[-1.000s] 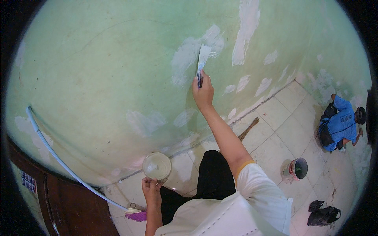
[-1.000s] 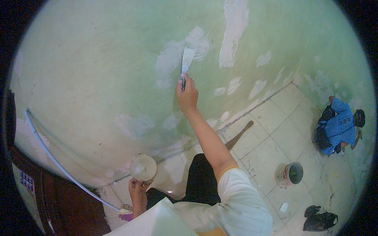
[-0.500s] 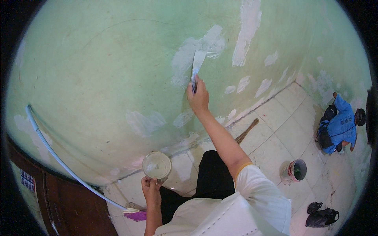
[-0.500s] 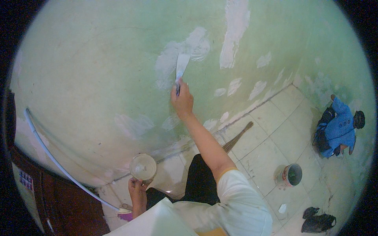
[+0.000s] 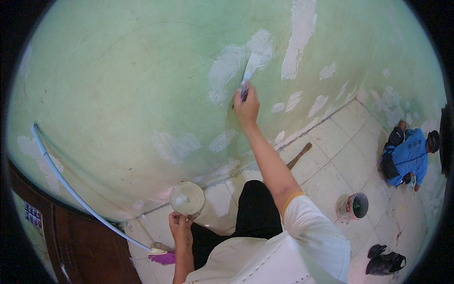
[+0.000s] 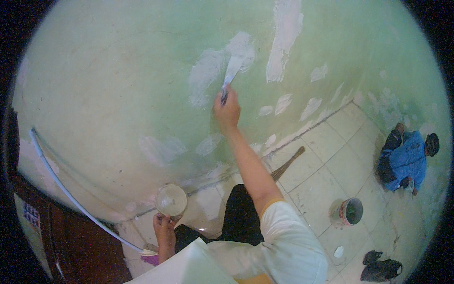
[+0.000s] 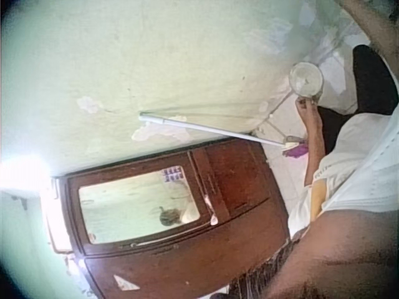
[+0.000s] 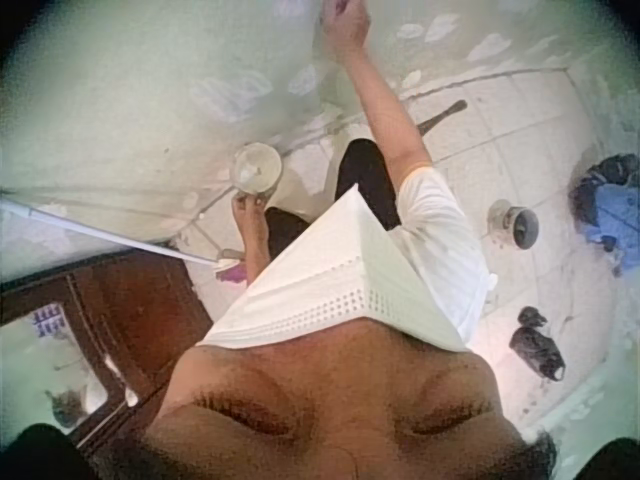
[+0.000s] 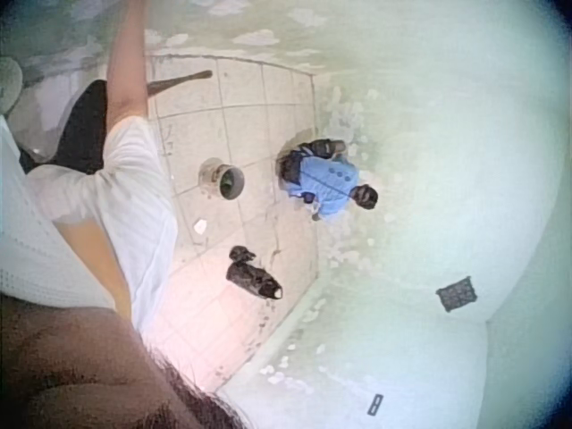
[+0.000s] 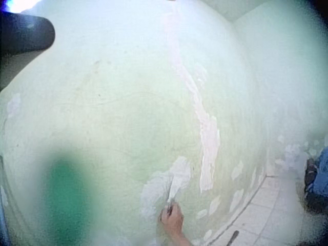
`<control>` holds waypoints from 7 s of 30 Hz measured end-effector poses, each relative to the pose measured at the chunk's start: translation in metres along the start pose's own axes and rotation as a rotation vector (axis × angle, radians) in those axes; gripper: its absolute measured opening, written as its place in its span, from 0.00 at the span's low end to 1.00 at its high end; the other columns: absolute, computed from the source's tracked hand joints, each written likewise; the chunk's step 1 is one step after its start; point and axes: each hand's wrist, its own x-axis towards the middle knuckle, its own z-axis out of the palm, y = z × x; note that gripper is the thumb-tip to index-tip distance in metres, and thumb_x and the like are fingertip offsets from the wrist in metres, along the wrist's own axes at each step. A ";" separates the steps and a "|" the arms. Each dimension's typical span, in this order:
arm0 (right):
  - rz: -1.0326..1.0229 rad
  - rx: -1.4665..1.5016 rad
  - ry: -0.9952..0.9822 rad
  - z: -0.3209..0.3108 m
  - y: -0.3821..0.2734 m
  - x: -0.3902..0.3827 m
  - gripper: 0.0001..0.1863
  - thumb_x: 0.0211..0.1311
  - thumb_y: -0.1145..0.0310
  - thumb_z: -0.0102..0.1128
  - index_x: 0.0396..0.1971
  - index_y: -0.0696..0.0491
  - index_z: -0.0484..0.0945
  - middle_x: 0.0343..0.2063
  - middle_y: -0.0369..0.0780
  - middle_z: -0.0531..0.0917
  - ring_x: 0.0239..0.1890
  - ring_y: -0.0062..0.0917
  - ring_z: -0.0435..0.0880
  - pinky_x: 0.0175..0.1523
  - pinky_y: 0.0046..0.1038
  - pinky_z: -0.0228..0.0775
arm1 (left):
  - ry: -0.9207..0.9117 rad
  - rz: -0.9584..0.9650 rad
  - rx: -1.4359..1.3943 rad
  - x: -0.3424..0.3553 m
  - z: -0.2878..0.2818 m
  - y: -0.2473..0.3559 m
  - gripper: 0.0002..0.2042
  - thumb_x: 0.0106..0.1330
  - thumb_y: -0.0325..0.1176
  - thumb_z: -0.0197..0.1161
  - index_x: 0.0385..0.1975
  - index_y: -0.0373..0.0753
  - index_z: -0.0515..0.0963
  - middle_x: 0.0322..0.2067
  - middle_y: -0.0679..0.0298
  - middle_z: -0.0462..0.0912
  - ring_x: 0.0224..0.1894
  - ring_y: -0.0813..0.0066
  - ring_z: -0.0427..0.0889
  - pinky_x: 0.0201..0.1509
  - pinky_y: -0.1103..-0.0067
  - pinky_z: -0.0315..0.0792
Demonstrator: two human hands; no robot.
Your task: The person applies putty to a wall using a putty knife, taking the material from a small container.
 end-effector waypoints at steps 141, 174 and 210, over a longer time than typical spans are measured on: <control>0.217 0.287 0.039 -0.142 0.032 0.006 0.16 0.71 0.63 0.56 0.52 0.57 0.75 0.28 0.31 0.75 0.25 0.10 0.68 0.25 0.15 0.59 | 0.089 -0.005 -0.035 0.004 -0.002 -0.006 0.08 0.66 0.26 0.56 0.40 0.39 0.66 0.40 0.62 0.74 0.43 0.71 0.77 0.49 0.65 0.78; -0.196 -0.897 -0.911 -0.224 -0.284 0.275 0.12 0.60 0.68 0.60 0.43 0.55 0.79 0.34 0.48 0.81 0.37 0.44 0.82 0.42 0.42 0.74 | 0.242 -0.409 0.046 -0.138 0.091 0.380 0.09 0.65 0.24 0.57 0.37 0.44 0.64 0.37 0.68 0.70 0.38 0.79 0.72 0.43 0.76 0.71; -0.680 -0.874 -1.196 -0.170 -0.235 0.485 0.16 0.61 0.61 0.61 0.41 0.56 0.75 0.35 0.48 0.83 0.37 0.42 0.84 0.38 0.40 0.78 | 0.342 -0.124 -0.215 -0.107 0.374 0.373 0.09 0.63 0.24 0.59 0.38 0.43 0.66 0.33 0.68 0.72 0.33 0.80 0.72 0.39 0.79 0.72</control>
